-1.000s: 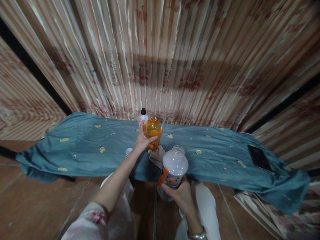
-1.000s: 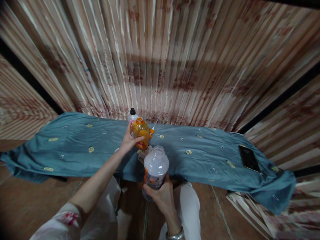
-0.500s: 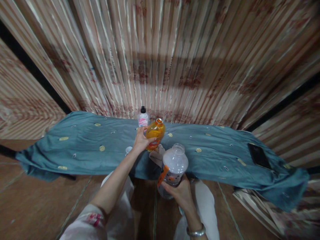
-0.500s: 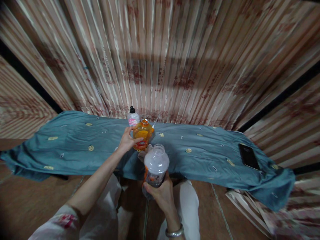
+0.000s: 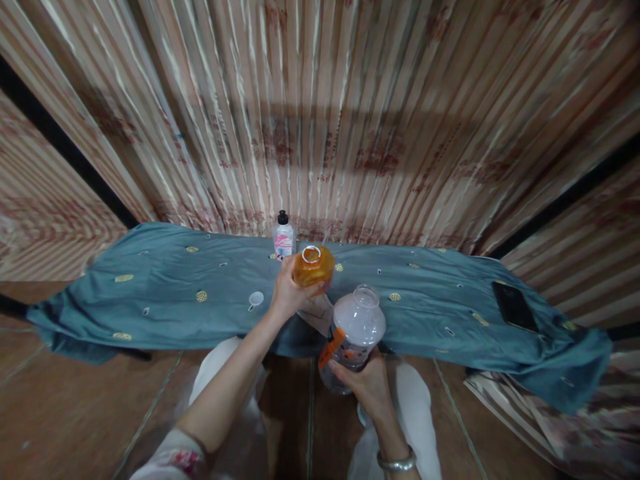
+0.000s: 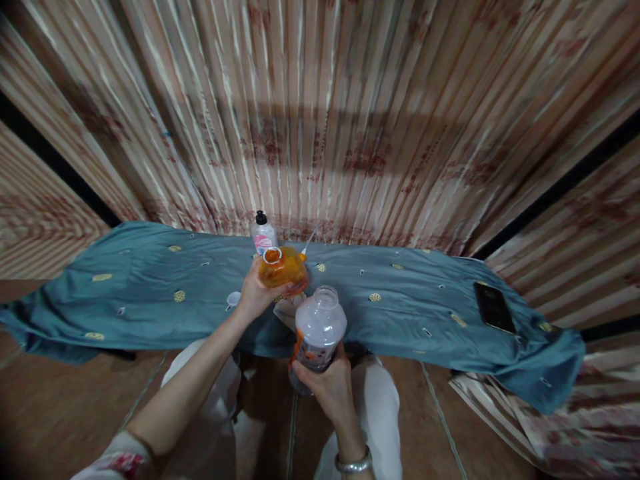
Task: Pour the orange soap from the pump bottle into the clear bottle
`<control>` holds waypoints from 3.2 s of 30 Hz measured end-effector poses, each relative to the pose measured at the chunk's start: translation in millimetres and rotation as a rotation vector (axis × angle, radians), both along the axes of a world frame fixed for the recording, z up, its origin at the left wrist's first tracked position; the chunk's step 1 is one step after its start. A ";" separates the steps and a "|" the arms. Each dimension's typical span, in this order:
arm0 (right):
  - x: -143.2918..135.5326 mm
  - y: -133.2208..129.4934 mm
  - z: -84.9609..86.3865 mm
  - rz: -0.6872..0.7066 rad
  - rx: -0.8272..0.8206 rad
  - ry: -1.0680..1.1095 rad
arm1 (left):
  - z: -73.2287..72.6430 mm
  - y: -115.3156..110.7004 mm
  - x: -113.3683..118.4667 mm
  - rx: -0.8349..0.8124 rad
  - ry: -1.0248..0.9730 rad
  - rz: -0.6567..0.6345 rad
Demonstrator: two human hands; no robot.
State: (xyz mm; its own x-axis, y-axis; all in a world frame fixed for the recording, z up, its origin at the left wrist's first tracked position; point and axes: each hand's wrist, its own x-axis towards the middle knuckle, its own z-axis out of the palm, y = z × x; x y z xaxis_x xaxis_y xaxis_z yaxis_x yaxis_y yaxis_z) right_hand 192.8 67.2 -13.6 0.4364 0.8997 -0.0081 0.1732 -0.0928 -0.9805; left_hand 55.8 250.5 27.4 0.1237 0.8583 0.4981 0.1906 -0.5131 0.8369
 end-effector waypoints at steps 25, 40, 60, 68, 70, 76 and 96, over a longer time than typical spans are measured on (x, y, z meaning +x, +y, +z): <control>14.0 -26.1 12.3 -0.105 -0.118 -0.374 | -19.6 -45.2 14.8 0.018 0.172 -0.161; 20.1 -28.6 28.3 -0.141 -0.181 -0.525 | -17.1 -41.8 11.5 0.118 0.236 -0.134; 53.4 -15.8 44.6 -0.036 -0.201 -0.660 | -13.1 -30.9 -4.9 0.203 0.313 -0.318; 65.0 -6.8 57.6 -0.023 -0.211 -0.748 | -10.9 -24.6 6.9 0.167 0.329 -0.270; 69.3 -4.9 58.7 -0.017 -0.210 -0.786 | -7.9 -22.0 9.4 0.151 0.355 -0.274; 84.9 -3.9 61.6 -0.010 -0.177 -0.896 | -4.1 -12.8 17.2 0.189 0.361 -0.320; 96.1 -6.0 88.1 0.066 -0.256 -1.155 | -30.0 -17.6 19.4 0.266 0.332 -0.186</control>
State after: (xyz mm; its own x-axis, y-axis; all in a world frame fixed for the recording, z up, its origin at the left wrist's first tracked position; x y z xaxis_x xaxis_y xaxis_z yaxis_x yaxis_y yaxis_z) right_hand 288.9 61.2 74.5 0.2563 0.9502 0.1772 0.9557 -0.2217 -0.1937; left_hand 75.3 232.8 -2.6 0.4536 0.6542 0.6052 0.3101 -0.7525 0.5810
